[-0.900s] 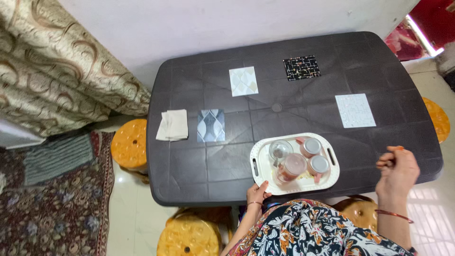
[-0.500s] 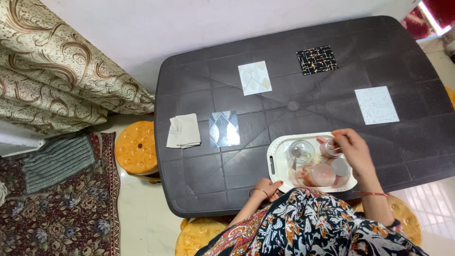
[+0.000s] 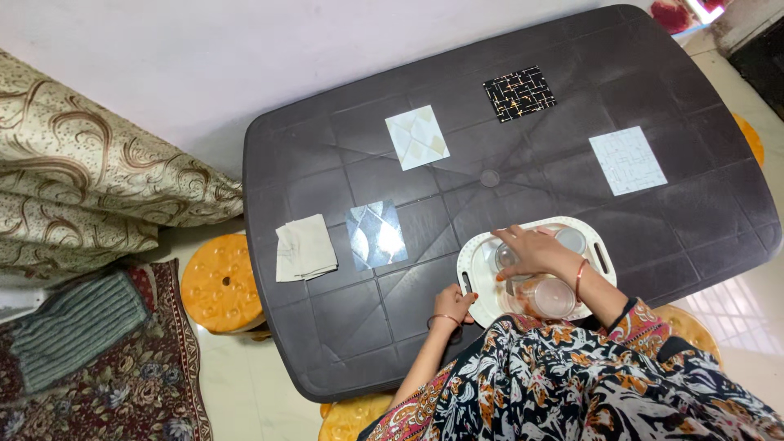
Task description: The person sets a table by placing a tray with cups and a glass on a dark table. They wipe the table surface with a cloth, then arrange the cups and glass on square placemats. The person also places a spoon and a small metal container on the table.
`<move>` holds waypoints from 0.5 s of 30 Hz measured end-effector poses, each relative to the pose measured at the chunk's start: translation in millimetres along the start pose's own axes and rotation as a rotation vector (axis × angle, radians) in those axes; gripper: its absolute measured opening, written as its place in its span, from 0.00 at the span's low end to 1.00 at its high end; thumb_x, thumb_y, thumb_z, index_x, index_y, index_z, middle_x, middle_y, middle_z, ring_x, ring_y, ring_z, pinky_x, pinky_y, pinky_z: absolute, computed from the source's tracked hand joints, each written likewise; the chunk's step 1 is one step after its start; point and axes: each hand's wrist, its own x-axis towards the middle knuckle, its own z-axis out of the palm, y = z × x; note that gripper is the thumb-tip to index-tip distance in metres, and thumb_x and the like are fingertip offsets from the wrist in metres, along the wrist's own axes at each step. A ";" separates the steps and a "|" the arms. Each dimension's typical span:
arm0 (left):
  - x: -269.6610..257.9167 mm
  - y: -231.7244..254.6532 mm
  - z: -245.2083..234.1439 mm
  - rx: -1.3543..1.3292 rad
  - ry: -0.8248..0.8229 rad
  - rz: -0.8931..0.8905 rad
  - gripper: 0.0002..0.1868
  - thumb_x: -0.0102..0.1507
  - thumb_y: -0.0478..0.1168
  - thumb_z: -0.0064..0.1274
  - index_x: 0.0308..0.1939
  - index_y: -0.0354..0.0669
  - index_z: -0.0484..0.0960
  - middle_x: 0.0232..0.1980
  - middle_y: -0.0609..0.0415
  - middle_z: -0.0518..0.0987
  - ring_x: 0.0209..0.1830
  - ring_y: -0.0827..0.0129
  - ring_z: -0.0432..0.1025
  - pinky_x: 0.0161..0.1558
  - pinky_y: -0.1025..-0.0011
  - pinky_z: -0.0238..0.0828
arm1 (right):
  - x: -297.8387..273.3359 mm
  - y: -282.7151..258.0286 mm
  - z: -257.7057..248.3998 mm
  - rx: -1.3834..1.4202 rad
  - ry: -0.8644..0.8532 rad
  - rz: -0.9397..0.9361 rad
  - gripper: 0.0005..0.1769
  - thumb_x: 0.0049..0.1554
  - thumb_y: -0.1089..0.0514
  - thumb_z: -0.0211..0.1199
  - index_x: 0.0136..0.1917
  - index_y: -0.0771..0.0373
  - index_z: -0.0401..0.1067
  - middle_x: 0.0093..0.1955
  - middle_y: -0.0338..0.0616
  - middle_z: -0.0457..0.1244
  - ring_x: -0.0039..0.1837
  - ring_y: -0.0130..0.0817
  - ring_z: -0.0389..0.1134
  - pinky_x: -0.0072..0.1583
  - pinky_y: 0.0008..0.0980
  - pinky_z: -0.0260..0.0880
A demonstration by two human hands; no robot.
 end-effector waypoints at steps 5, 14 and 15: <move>-0.6 9.7 -6.0 -0.017 -0.077 -0.042 0.14 0.61 0.38 0.63 0.35 0.28 0.76 0.26 0.49 0.79 0.18 0.66 0.77 0.19 0.69 0.74 | 4.2 -0.2 7.1 0.075 -0.066 0.023 0.61 0.39 0.28 0.74 0.76 0.52 0.54 0.70 0.49 0.59 0.65 0.48 0.69 0.62 0.44 0.71; -8.3 16.9 -29.6 0.013 -0.153 -0.076 0.16 0.64 0.41 0.60 0.34 0.28 0.78 0.26 0.46 0.82 0.20 0.65 0.79 0.20 0.67 0.74 | -4.1 25.7 1.3 0.328 0.088 0.033 0.43 0.41 0.36 0.71 0.65 0.55 0.66 0.61 0.51 0.65 0.58 0.48 0.71 0.57 0.42 0.72; -14.9 25.1 -38.5 0.014 -0.160 -0.120 0.18 0.66 0.43 0.58 0.34 0.27 0.78 0.26 0.45 0.83 0.20 0.64 0.80 0.21 0.66 0.75 | -6.3 32.2 -3.2 0.396 0.091 0.048 0.42 0.41 0.36 0.71 0.64 0.55 0.67 0.60 0.51 0.65 0.57 0.46 0.72 0.56 0.42 0.73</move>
